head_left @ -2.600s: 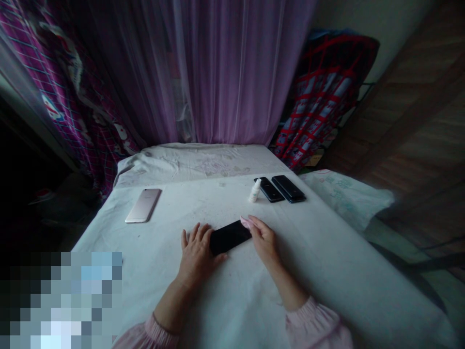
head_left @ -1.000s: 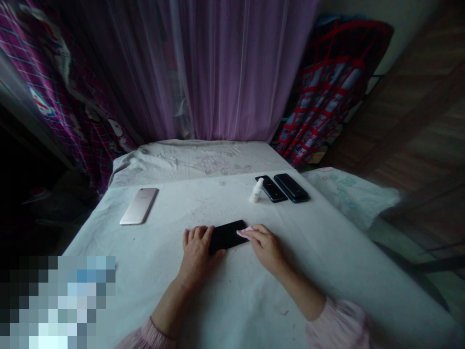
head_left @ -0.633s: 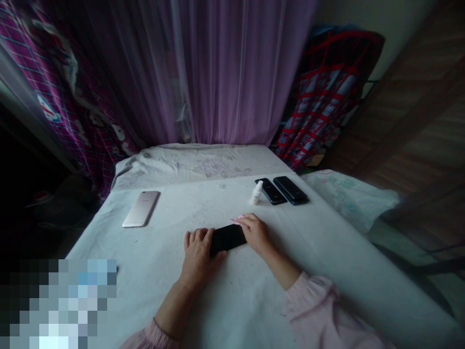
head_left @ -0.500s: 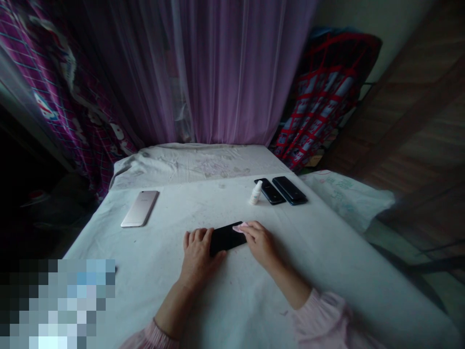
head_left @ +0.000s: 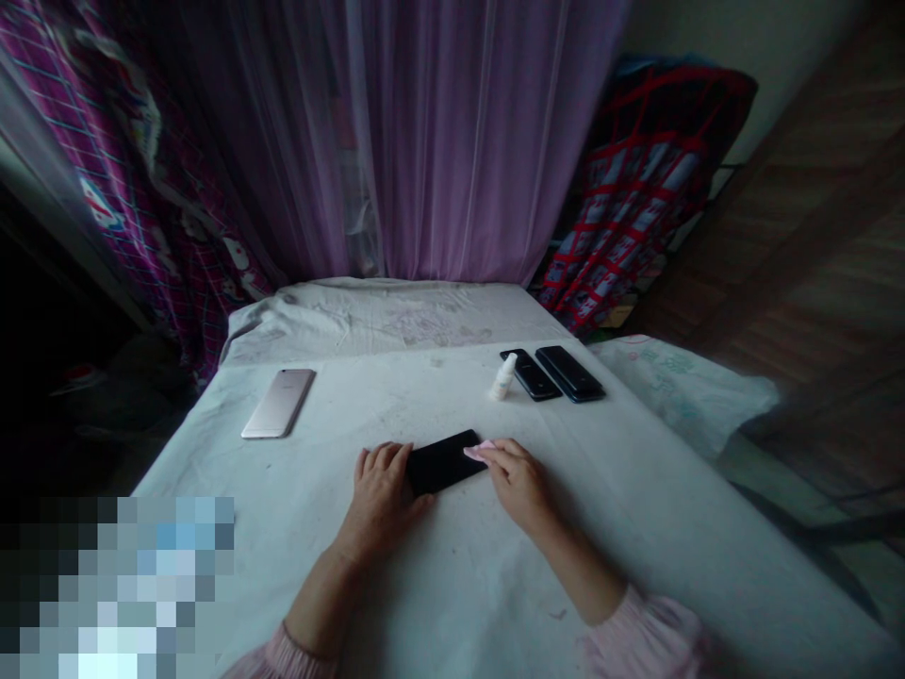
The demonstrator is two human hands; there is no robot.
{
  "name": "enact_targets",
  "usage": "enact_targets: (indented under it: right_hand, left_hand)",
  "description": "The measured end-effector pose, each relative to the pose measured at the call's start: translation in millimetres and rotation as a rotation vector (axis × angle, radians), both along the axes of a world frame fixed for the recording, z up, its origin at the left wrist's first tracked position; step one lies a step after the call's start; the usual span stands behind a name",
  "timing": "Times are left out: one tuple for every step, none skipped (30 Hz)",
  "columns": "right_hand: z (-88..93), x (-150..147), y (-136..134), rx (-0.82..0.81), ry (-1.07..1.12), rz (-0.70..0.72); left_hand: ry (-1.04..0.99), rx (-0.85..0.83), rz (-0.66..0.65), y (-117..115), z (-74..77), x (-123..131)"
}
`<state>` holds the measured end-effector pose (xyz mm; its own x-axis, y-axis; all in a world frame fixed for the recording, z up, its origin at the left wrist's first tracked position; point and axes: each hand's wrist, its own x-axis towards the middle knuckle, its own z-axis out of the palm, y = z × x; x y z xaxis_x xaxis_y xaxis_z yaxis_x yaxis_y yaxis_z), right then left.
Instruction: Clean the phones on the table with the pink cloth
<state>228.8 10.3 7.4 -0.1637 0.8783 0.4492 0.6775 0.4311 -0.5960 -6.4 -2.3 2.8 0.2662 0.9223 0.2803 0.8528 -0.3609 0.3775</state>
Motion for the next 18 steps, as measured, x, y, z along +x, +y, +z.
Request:
enact_targets:
  right_hand:
    - [0.4, 0.0, 0.9, 0.005, -0.017, -0.003]
    - [0.8, 0.1, 2.1, 0.008, -0.035, -0.005]
    - [1.2, 0.1, 4.0, 0.013, -0.054, -0.009]
    - [1.6, -0.2, 6.6, 0.021, -0.073, -0.016]
    - [2.0, -0.9, 10.0, 0.032, -0.092, -0.027]
    - [2.5, -1.9, 14.0, 0.043, -0.113, -0.045]
    - [3.0, -3.3, 18.4, 0.050, -0.137, -0.068]
    - [3.7, -5.1, 22.8, 0.049, -0.163, -0.093]
    - [4.6, -7.2, 26.8, 0.038, -0.190, -0.111]
    - [5.7, -9.4, 30.1, 0.018, -0.217, -0.122]
    - [7.1, -11.7, 32.6, -0.008, -0.244, -0.125]
    - [9.0, -14.1, 34.1, -0.034, -0.271, -0.124]
    - [11.3, -16.6, 34.7, -0.057, -0.298, -0.122]
    - [14.1, -19.3, 34.4, -0.077, -0.325, -0.118]
    - [17.2, -22.5, 33.4, -0.094, -0.352, -0.112]
    - [20.6, -26.2, 32.0, -0.109, -0.379, -0.105]
    - [24.0, -30.4, 30.3, -0.124, -0.403, -0.095]
    - [27.3, -35.3, 28.4, -0.138, -0.425, -0.083]
  left_hand:
    - [-0.005, 0.007, 0.011, 0.2, -0.5, -1.7]
    - [-0.008, 0.015, 0.023, 0.4, -0.8, -2.8]
    - [-0.011, 0.022, 0.031, 0.4, -0.9, -3.4]
    - [-0.012, 0.028, 0.032, 0.4, -0.7, -3.5]
    - [-0.012, 0.031, 0.031, 0.2, -0.2, -3.3]
    - [-0.012, 0.034, 0.029, 0.0, 0.4, -3.0]
    - [-0.011, 0.032, 0.024, -0.3, 1.2, -2.7]
    - [-0.009, 0.028, 0.018, -0.6, 2.1, -2.4]
    - [-0.007, 0.021, 0.013, -0.9, 3.0, -2.2]
    - [-0.004, 0.014, 0.011, -1.2, 3.9, -2.0]
    - [-0.002, 0.007, 0.011, -1.3, 4.7, -1.9]
    - [0.000, 0.000, 0.012, -1.4, 5.4, -1.7]
    - [0.001, -0.007, 0.013, -1.5, 6.0, -1.5]
    - [0.001, -0.014, 0.015, -1.5, 6.4, -1.2]
    - [0.000, -0.020, 0.016, -1.5, 6.6, -1.0]
    - [0.000, -0.026, 0.016, -1.5, 6.7, -0.7]
    - [-0.001, -0.030, 0.016, -1.6, 6.7, -0.4]
    - [-0.003, -0.031, 0.016, -1.7, 6.5, -0.1]
